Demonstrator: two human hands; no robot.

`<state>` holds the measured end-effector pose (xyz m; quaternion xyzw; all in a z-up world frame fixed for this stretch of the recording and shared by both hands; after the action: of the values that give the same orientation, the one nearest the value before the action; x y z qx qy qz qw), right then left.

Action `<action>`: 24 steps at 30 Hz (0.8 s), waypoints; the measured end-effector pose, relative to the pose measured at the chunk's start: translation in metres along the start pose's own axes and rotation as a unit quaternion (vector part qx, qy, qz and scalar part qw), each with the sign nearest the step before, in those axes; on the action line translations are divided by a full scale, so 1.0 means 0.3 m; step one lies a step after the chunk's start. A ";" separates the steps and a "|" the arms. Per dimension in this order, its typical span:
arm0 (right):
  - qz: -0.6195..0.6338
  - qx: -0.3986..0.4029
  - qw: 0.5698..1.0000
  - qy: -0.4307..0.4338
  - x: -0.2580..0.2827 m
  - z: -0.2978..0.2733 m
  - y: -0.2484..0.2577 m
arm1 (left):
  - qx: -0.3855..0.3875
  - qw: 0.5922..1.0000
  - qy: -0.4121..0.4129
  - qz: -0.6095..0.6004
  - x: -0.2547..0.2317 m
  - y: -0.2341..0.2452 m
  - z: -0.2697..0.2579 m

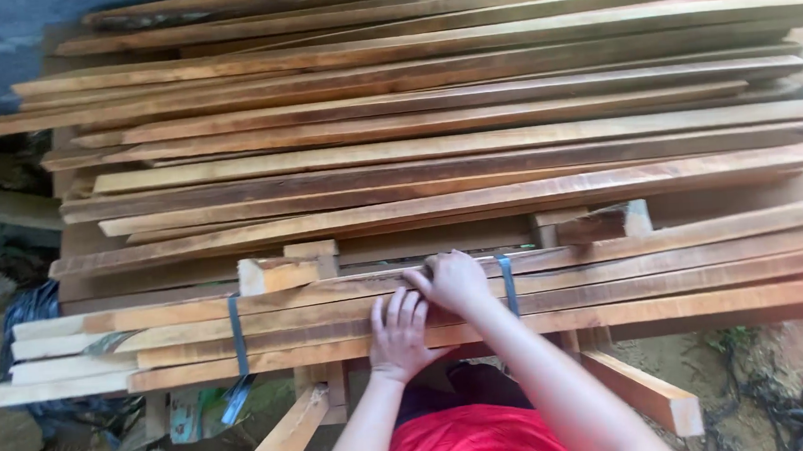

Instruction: The person aligns several thin wooden planks on a wooden rack and secures them by wrapping and tying black straps around the stack. The person repeats this process for multiple bundles, adjusting the wood and tightening the straps by hand.

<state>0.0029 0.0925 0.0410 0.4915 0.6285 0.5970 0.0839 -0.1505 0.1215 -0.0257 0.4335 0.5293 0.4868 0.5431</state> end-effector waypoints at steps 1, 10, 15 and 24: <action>0.000 0.007 1.000 0.008 0.005 0.037 -0.013 | 0.002 1.000 0.010 0.002 0.009 -0.002 -0.011; -0.031 0.429 0.902 -0.032 -0.219 0.198 -0.509 | 0.001 0.999 0.011 -0.039 0.012 0.026 -0.015; -0.028 0.446 0.894 0.034 -0.237 0.214 -0.556 | 0.001 0.999 0.010 -0.044 0.014 -0.002 -0.008; 0.081 -0.147 0.962 0.214 0.188 -0.010 -0.071 | 0.063 0.908 0.200 -0.364 0.035 0.280 -0.049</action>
<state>-0.0387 0.1352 0.0514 0.3832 0.4953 0.7791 -0.0297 -0.1714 0.1438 0.0545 0.1376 0.7773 0.2978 0.5368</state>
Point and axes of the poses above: each hand's wrist, its own z-axis towards the middle knuckle, its own y-axis out of the back of the hand, x = y × z, the point moved 9 cm from there along z, towards the middle knuckle, and after that the axes turned 8 degrees about x, right-handed, at the moved point
